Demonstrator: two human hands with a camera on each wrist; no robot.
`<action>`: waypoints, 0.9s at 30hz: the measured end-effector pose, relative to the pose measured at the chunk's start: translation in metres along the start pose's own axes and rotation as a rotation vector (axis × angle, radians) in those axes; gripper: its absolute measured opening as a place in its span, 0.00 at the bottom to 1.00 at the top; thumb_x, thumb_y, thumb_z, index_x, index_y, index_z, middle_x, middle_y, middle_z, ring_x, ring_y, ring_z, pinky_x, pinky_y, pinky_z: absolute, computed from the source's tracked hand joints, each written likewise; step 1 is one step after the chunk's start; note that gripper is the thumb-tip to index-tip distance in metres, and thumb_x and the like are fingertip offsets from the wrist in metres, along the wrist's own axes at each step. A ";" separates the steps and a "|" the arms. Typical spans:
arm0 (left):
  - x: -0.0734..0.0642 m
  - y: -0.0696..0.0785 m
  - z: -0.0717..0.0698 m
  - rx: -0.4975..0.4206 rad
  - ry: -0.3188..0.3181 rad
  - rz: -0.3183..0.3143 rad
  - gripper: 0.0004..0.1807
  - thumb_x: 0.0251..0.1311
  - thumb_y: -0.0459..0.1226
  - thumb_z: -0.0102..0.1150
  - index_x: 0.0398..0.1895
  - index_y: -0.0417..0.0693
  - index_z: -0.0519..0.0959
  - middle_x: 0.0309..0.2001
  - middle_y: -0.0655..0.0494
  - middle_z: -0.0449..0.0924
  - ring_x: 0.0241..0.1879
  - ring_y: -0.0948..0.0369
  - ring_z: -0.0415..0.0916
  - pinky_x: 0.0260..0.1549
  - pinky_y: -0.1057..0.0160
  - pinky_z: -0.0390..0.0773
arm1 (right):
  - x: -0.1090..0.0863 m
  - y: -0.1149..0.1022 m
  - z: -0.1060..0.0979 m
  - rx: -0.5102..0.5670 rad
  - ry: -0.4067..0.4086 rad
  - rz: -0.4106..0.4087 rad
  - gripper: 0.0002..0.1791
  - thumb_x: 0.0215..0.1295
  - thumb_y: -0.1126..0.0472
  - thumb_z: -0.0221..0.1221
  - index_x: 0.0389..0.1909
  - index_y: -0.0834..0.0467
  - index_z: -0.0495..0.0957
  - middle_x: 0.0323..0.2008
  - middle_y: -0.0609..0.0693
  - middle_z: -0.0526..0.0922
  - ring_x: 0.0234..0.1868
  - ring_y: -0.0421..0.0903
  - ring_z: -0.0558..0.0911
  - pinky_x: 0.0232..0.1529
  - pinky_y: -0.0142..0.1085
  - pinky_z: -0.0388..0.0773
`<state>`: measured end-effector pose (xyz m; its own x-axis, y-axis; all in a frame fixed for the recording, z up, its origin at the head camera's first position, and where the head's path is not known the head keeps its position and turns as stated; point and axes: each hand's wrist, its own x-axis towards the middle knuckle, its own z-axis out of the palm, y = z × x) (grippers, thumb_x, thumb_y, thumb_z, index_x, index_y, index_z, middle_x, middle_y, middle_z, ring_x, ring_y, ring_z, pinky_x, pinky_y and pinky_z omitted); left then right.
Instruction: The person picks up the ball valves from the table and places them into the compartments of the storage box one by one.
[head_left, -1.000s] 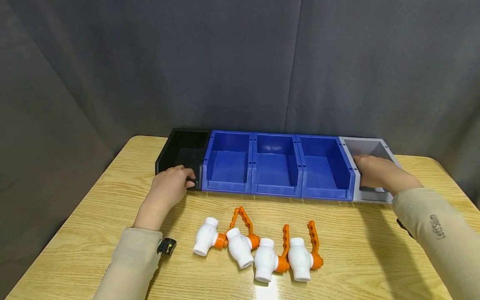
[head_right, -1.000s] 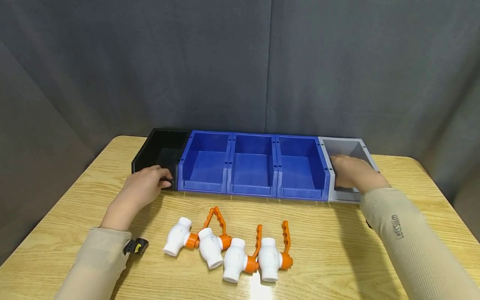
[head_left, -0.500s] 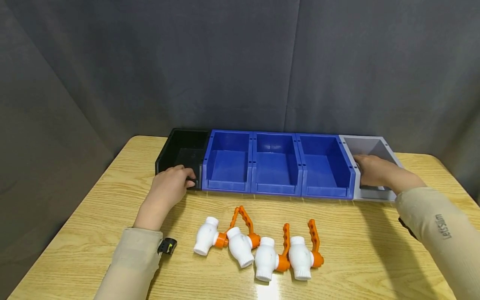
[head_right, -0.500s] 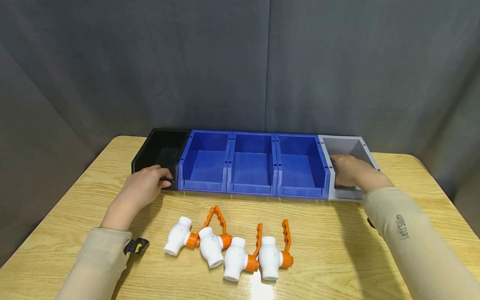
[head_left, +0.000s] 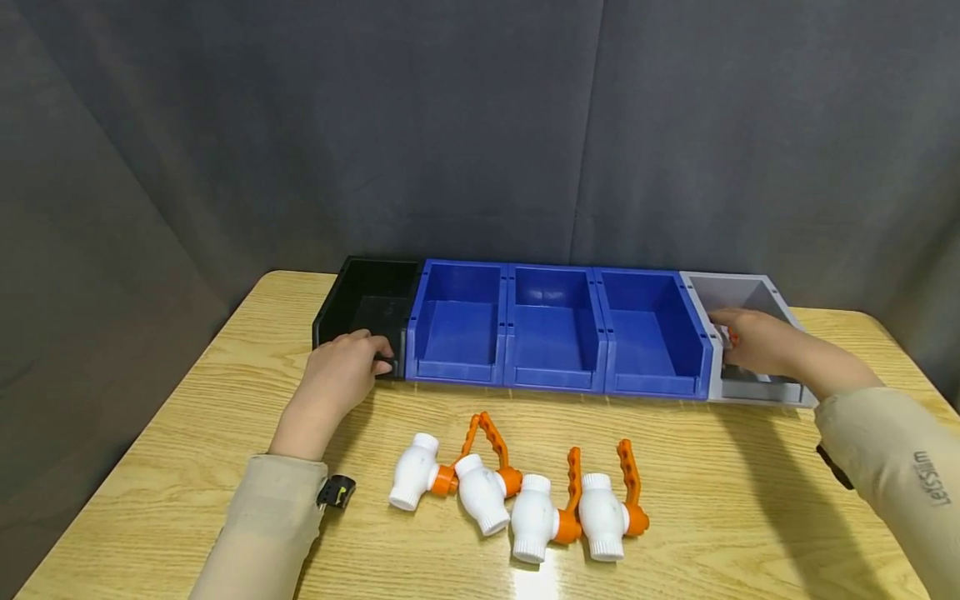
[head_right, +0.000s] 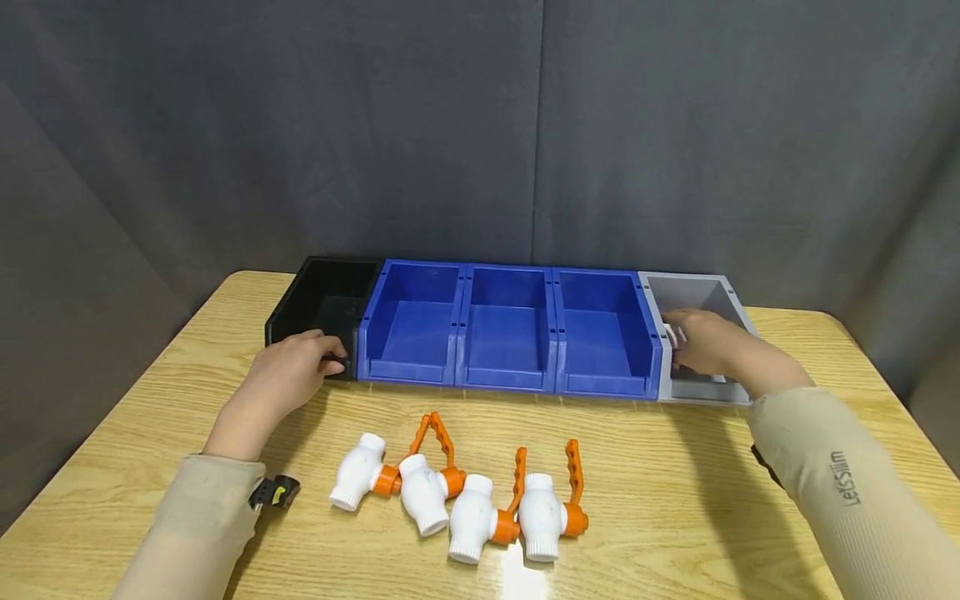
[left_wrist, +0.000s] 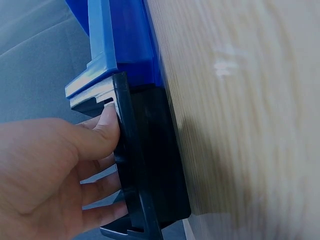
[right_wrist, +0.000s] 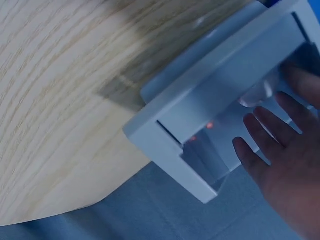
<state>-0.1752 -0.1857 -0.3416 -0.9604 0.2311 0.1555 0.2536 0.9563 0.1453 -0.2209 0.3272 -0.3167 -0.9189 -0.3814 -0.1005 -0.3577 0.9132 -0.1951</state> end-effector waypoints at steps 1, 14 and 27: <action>0.000 0.000 0.000 0.000 0.001 0.001 0.07 0.64 0.38 0.64 0.42 0.45 0.85 0.35 0.50 0.80 0.39 0.47 0.80 0.40 0.48 0.79 | -0.002 -0.001 -0.002 0.000 0.004 0.009 0.30 0.57 0.71 0.61 0.60 0.78 0.68 0.53 0.77 0.75 0.50 0.70 0.77 0.52 0.63 0.72; 0.004 -0.001 0.000 0.010 -0.004 0.001 0.08 0.64 0.38 0.64 0.42 0.45 0.85 0.36 0.50 0.80 0.41 0.47 0.80 0.41 0.47 0.79 | -0.023 -0.018 -0.009 -0.082 0.141 0.100 0.21 0.66 0.63 0.58 0.58 0.67 0.75 0.53 0.70 0.78 0.48 0.65 0.79 0.47 0.63 0.73; 0.007 -0.001 0.003 -0.003 0.000 -0.009 0.08 0.64 0.38 0.64 0.42 0.45 0.85 0.36 0.50 0.80 0.40 0.47 0.80 0.42 0.46 0.78 | -0.044 -0.042 -0.005 -0.157 0.399 -0.053 0.13 0.59 0.65 0.65 0.45 0.61 0.83 0.41 0.61 0.84 0.37 0.57 0.82 0.35 0.56 0.78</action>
<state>-0.1824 -0.1846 -0.3432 -0.9627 0.2224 0.1540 0.2452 0.9579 0.1492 -0.1664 0.3058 -0.2992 -0.8800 -0.3709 0.2967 -0.3984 0.9165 -0.0357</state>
